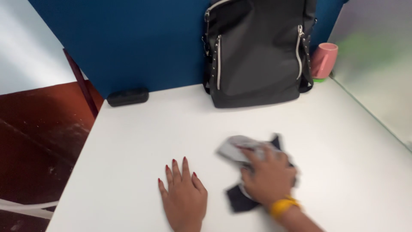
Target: Cleaning a white desk surface with a cloth.
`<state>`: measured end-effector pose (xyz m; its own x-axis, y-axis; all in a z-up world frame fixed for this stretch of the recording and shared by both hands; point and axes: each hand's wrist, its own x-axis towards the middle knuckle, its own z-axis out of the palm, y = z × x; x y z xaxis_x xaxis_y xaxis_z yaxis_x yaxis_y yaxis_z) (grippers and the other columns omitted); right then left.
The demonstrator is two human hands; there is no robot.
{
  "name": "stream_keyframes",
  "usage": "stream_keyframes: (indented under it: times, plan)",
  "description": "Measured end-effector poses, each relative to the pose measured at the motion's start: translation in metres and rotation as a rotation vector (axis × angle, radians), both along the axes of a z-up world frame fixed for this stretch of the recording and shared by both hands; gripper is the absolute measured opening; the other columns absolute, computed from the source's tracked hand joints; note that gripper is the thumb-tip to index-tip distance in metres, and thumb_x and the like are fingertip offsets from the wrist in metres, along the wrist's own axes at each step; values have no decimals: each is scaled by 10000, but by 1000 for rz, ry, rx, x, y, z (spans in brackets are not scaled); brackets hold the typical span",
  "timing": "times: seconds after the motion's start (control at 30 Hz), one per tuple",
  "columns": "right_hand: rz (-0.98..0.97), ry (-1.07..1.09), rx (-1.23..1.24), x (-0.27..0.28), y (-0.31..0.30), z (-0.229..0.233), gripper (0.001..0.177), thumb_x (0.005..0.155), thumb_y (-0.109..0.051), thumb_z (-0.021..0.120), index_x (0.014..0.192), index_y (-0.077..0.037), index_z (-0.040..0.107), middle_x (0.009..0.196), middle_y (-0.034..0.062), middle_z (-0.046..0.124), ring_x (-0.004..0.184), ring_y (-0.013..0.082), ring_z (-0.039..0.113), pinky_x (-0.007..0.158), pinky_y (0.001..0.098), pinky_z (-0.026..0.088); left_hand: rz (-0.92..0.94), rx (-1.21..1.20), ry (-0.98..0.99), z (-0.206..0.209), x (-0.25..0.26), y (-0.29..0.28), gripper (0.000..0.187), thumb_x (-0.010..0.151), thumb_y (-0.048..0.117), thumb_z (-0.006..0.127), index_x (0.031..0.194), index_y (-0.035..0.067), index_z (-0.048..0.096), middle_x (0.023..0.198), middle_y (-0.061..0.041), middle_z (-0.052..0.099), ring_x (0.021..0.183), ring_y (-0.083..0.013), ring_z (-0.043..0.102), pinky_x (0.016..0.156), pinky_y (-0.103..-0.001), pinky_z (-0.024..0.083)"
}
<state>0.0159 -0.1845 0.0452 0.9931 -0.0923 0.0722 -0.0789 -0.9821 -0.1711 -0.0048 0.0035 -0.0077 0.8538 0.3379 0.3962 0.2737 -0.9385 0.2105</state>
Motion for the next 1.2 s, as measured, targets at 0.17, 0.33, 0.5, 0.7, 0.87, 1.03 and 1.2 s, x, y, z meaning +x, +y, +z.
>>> stream_keyframes:
  times: [0.17,0.33,0.5,0.7,0.87,1.03,1.2]
  plan:
    - [257,40,162,20,41,15,456,846,-243,648,1268,-413,684,1429,2,528,1273,369,472,987,600,441,-32,21,-37,-7,0,3,535,922,320,502,1438,184,538,1523,-104,492,1429,-300,414,1168,-539,276]
    - [189,-140,104,34,-1,14,477,845,-216,636,1278,-407,689,1461,7,536,1260,348,511,1004,552,468,-15,20,19,-4,-3,4,534,937,327,478,1451,191,527,1537,-103,472,1440,-298,399,1173,-529,264]
    - [117,-150,24,-1,-11,-2,737,756,-669,665,1431,-381,594,1519,158,425,1252,485,435,911,691,367,-2,-17,82,1,1,2,585,944,352,454,1508,202,494,1573,-92,425,1442,-295,358,1173,-521,228]
    - [379,-71,268,-18,33,1,588,716,-463,724,1294,-364,677,1467,91,504,1210,418,475,905,591,410,18,34,103,-11,2,6,563,926,311,462,1485,244,487,1582,-30,433,1483,-257,360,1215,-507,241]
    - [374,-150,331,19,-34,-8,360,716,-196,725,1073,-218,752,1308,96,625,1149,354,541,962,492,455,7,18,94,-2,3,2,604,912,396,486,1492,228,489,1584,-51,427,1458,-273,354,1182,-519,237]
    - [-65,-202,-28,51,-184,-44,292,771,-177,717,1061,-149,741,1192,90,690,1179,316,607,1008,477,481,37,19,148,6,-1,1,541,983,422,434,1479,208,469,1568,-52,414,1470,-271,340,1191,-513,233]
    - [-355,-242,-8,50,-204,-75,907,865,-820,497,1503,-179,577,1481,254,470,1379,472,400,929,879,220,60,-21,210,9,0,-3,558,994,378,393,1531,238,450,1621,-34,393,1463,-266,316,1191,-511,204]
